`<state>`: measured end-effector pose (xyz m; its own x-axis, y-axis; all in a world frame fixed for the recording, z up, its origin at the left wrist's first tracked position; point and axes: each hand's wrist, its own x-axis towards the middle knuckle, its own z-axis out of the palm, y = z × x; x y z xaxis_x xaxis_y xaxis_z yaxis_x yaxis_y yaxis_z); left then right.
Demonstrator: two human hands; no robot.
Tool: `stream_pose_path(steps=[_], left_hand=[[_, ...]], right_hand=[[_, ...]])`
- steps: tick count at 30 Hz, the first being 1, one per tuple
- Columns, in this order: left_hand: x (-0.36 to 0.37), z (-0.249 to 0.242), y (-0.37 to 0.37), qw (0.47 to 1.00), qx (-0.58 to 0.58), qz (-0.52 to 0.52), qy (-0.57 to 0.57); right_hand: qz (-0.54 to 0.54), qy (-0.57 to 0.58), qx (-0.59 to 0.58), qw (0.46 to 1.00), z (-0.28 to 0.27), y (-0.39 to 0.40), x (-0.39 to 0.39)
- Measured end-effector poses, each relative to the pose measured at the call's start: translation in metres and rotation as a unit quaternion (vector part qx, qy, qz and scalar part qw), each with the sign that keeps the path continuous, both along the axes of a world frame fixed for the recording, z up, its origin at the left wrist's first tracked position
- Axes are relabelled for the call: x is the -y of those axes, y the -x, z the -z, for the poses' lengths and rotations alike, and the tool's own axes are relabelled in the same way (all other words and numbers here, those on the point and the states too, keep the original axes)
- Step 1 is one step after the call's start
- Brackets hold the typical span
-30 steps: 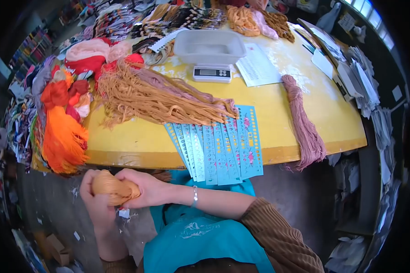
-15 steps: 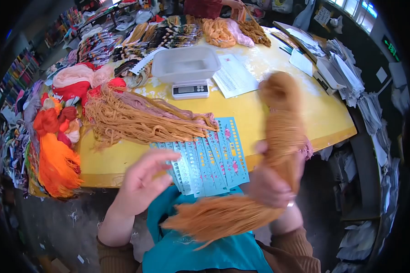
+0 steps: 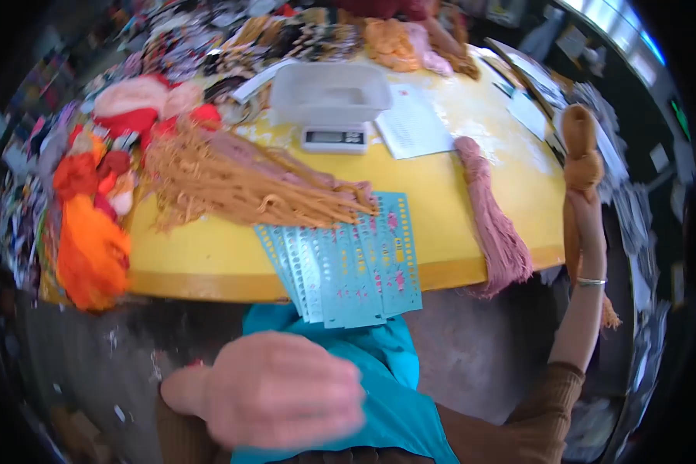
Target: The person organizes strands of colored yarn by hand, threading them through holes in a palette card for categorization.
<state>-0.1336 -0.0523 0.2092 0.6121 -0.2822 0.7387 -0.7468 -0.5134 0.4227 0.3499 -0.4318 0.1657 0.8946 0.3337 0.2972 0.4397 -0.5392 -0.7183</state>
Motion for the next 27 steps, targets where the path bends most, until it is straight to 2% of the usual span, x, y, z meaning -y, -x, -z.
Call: stream_pose_path(steps=[1, 2, 3, 4, 5, 7, 9, 11, 12, 14, 15, 17, 19, 20, 21, 22, 23, 26, 27], left_hand=[[0.005, -0.007, 0.004, 0.996, 0.078, -0.022, -0.019], [0.011, -0.014, 0.010, 0.985, 0.156, -0.052, -0.044], [0.039, -0.028, 0.001, 0.959, 0.199, -0.191, 0.062], [0.058, -0.039, -0.009, 0.900, 0.246, -0.323, 0.160], [0.050, -0.042, -0.004, 0.912, 0.240, -0.289, 0.164], [0.050, -0.046, 0.004, 0.879, 0.249, -0.373, 0.162], [0.045, -0.054, 0.014, 0.846, 0.259, -0.438, 0.158], [0.037, -0.061, 0.026, 0.867, 0.177, -0.454, 0.098], [0.028, -0.062, 0.026, 0.864, 0.181, -0.459, 0.095], [0.002, -0.066, 0.027, 0.951, 0.160, -0.264, 0.011], [-0.005, -0.068, 0.028, 0.950, 0.164, -0.267, 0.009], [-0.016, -0.070, 0.029, 0.974, 0.106, -0.199, 0.034], [-0.023, -0.064, 0.025, 0.975, 0.107, -0.190, 0.043], [-0.027, -0.060, 0.023, 0.977, 0.109, -0.177, 0.055], [-0.037, -0.055, 0.022, 0.977, 0.118, -0.174, 0.033], [-0.046, -0.047, 0.023, 0.978, 0.049, -0.203, -0.001], [-0.057, -0.038, 0.024, 0.972, -0.018, -0.232, -0.034], [-0.159, -0.013, 0.015, 0.897, 0.080, -0.434, -0.033], [-0.198, -0.012, 0.026, 0.829, 0.059, -0.551, -0.068]], right_hand=[[-0.044, -0.020, 0.086, 0.995, 0.025, -0.005, -0.034], [0.017, 0.036, 0.130, 0.991, 0.042, 0.009, -0.071], [0.096, 0.179, 0.078, 0.976, 0.043, 0.038, -0.114], [0.065, 0.194, 0.218, 0.954, 0.087, 0.029, -0.129], [0.033, 0.263, 0.270, 0.926, 0.114, 0.035, -0.144], [0.026, 0.361, 0.177, 0.915, 0.166, 0.050, -0.163], [0.101, 0.385, 0.157, 0.904, 0.174, 0.050, -0.170], [0.128, 0.398, 0.140, 0.898, 0.171, 0.047, -0.170], [0.134, 0.393, 0.147, 0.898, 0.174, 0.040, -0.162], [0.175, 0.404, 0.116, 0.890, 0.177, 0.024, -0.150], [0.186, 0.400, 0.102, 0.892, 0.171, 0.023, -0.146], [0.202, 0.374, 0.087, 0.901, 0.170, 0.015, -0.132], [0.185, 0.341, 0.067, 0.919, 0.165, 0.011, -0.124], [0.128, 0.296, 0.034, 0.946, 0.136, 0.036, -0.137], [0.093, 0.253, 0.066, 0.961, 0.152, 0.019, -0.123], [0.060, 0.203, 0.102, 0.972, 0.159, 0.011, -0.116], [0.079, 0.209, 0.161, 0.961, 0.165, 0.005, -0.108], [0.074, 0.189, 0.206, 0.957, 0.162, 0.013, -0.115], [0.074, 0.186, 0.223, 0.954, 0.160, 0.019, -0.116]])
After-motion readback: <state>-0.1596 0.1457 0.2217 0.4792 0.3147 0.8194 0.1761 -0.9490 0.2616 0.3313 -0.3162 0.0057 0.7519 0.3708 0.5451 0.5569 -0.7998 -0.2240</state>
